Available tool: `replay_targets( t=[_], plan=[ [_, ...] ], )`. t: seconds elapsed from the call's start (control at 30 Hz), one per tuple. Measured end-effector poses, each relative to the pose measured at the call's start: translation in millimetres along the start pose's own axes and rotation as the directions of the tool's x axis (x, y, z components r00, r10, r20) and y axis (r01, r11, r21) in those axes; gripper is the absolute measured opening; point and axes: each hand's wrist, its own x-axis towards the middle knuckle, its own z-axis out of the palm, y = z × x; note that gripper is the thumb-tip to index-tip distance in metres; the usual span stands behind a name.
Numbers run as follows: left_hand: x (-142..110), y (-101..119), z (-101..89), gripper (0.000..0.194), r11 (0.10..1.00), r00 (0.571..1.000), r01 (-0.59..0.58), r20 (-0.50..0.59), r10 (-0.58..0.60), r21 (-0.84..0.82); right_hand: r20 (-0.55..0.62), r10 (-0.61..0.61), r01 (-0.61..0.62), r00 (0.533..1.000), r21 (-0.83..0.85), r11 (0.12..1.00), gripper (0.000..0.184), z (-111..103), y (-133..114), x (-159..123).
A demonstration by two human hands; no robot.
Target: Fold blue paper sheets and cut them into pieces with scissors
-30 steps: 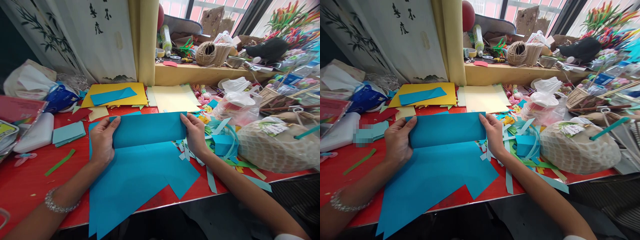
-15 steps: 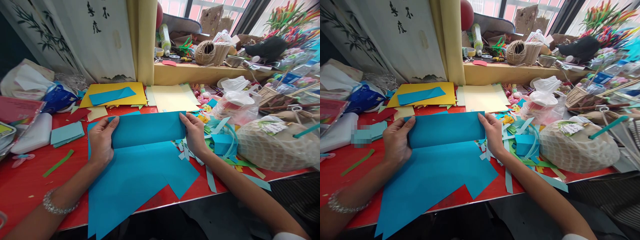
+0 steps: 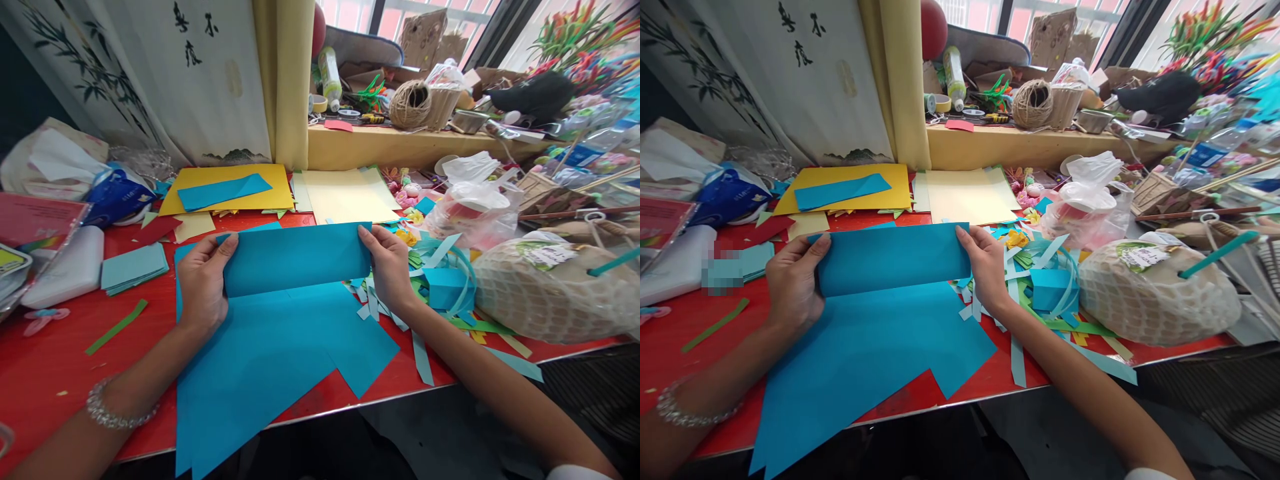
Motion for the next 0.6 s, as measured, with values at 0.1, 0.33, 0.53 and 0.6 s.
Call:
replay_targets(
  t=[0.1, 0.33, 0.53, 0.6],
  plan=[
    [1, -2, -0.2, 0.011, 1.000, 1.000, -0.022, -0.001, 0.022, 0.007, -0.014, -0.017, 0.017, 1.000, -0.025, 1.000, 0.023, 0, 0, 0],
    [3, 0, -1.5, 0.008, 0.998, 0.998, -0.055, 0.001, 0.055, 0.015, -0.037, -0.076, 0.074, 0.996, -0.045, 0.996, 0.030, -1, -1, 2],
    [1, 10, 0.3, 0.011, 0.995, 0.995, -0.090, -0.029, 0.092, 0.041, -0.080, -0.152, 0.138, 0.985, -0.157, 0.978, 0.035, -1, -9, 2],
    [1, 12, 0.8, 0.013, 0.996, 0.995, -0.089, -0.034, 0.090, 0.031, -0.083, -0.171, 0.154, 0.982, -0.186, 0.970, 0.035, -2, -11, 3]
  ],
)
